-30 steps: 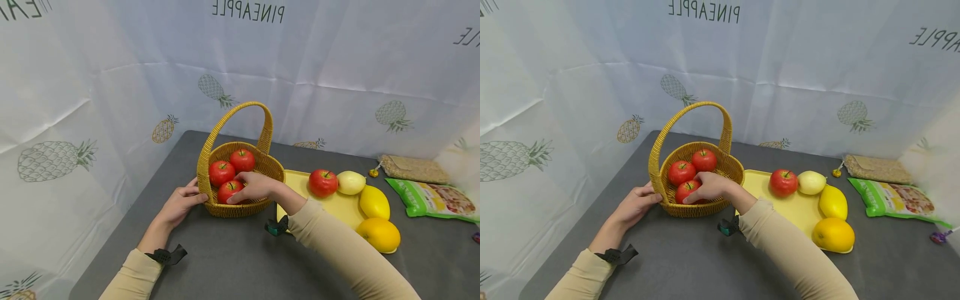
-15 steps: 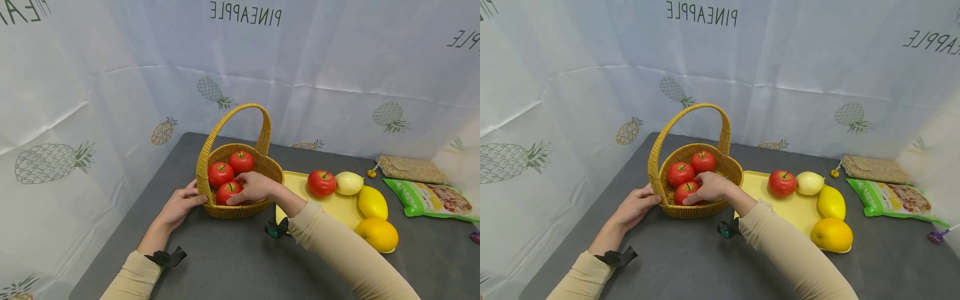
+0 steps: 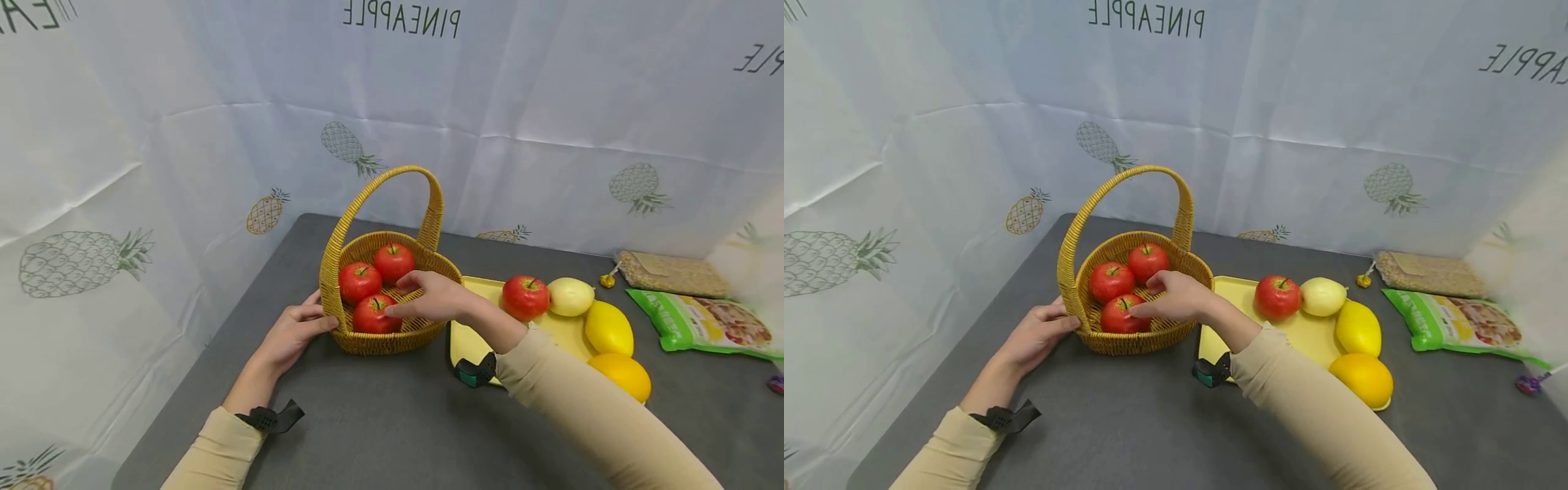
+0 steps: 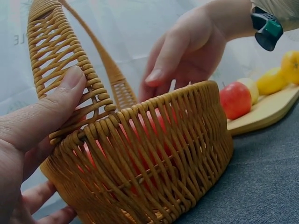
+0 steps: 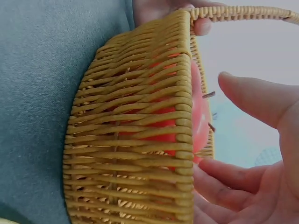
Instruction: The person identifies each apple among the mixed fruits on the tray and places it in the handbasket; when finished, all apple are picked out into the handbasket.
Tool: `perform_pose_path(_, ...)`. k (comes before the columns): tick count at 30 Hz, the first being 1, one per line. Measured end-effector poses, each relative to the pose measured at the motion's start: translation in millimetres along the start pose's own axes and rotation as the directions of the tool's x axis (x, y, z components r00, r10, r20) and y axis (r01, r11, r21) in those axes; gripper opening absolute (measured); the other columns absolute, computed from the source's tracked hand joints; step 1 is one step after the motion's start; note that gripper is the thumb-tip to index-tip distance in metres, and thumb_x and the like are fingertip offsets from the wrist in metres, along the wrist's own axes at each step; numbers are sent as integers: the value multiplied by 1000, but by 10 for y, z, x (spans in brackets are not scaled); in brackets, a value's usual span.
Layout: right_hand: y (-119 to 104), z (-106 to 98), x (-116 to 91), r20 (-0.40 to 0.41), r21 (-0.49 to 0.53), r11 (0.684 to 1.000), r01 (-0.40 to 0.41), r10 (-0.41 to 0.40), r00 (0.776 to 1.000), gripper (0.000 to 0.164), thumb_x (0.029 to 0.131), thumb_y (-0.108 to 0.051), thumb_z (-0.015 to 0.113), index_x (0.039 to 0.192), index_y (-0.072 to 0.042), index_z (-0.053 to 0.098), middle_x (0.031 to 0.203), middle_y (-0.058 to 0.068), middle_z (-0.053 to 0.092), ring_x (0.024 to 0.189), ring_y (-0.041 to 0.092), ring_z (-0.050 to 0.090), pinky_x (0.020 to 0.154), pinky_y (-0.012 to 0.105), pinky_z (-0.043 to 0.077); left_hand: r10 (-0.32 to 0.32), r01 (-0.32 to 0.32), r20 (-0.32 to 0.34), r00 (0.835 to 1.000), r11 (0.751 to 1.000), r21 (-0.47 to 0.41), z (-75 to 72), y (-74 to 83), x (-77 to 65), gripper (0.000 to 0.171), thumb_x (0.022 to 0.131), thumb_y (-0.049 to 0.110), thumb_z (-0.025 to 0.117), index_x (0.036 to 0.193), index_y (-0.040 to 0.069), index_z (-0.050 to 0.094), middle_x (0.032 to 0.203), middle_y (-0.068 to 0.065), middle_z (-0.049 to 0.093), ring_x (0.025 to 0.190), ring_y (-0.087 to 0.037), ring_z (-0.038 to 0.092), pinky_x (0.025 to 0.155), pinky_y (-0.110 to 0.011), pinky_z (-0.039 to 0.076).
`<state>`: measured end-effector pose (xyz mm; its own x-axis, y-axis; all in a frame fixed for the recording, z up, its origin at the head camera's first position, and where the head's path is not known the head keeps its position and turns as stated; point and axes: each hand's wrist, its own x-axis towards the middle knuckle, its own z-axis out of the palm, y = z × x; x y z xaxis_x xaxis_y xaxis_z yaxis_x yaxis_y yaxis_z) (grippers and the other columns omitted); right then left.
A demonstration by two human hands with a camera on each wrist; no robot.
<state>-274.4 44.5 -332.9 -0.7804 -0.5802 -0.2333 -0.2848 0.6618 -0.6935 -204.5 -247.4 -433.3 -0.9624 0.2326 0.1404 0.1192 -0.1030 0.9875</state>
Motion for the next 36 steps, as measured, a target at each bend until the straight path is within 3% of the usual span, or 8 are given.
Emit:
perform_pose_path(9, 124, -42, -173, -53, 190, 981, 49, -40, 998, 57, 96, -37, 73, 140, -6, 56, 135, 12, 59, 117, 24, 60, 93, 41, 53, -9, 8, 6, 1000, 1000, 4, -30, -26, -25, 19, 96, 6, 72, 100, 22, 82, 167, -18, 21, 156, -32, 4, 103, -21, 42)
perform_pose_path(13, 188, -76, -252, -102, 263, 964, 50, -24, 995, 51, 98, -34, 72, 138, -6, 56, 131, 10, 60, 112, 28, 64, 91, 43, 55, -1, 1, 5, 1000, 1000, 9, -49, -36, -42, 20, 96, 5, 71, 100, 21, 82, 167, -17, 21, 156, -32, 4, 103, -21, 43)
perform_pose_path(18, 290, -171, -379, -198, 323, 945, 42, 24, 980, 51, 100, -31, 70, 138, -2, 53, 131, 14, 59, 118, 37, 61, 91, 48, 55, 4, -4, 13, 1000, 1000, 6, -37, -22, -17, 14, 96, 9, 73, 103, 18, 82, 167, -16, 22, 156, -30, 4, 104, -21, 42)
perform_pose_path(24, 472, -262, -497, -269, 353, 935, 21, 79, 960, 55, 102, -33, 67, 141, 3, 50, 133, 16, 58, 115, 35, 60, 90, 44, 55, -1, 1, 11, 1000, 1000, 4, -29, 5, -9, 14, 96, 9, 73, 102, 19, 82, 167, -15, 21, 156, -29, 5, 103, -21, 43)
perform_pose_path(31, 589, -332, -649, -276, 345, 939, -18, 120, 954, 58, 102, -36, 66, 141, 3, 49, 135, 18, 55, 117, 39, 57, 93, 48, 54, -6, 6, 9, 1000, 1000, 1, -23, 26, 8, 14, 95, 10, 74, 103, 19, 82, 167, -14, 22, 156, -28, 6, 104, -22, 42)
perform_pose_path(36, 674, -368, -726, -277, 316, 947, -48, 140, 950, 59, 102, -36, 66, 142, 4, 47, 136, 20, 54, 116, 35, 58, 93, 46, 54, -12, 12, 3, 1000, 1000, -3, -2, 33, -6, 13, 95, 12, 76, 101, 21, 82, 167, -14, 23, 156, -28, 7, 103, -21, 42)
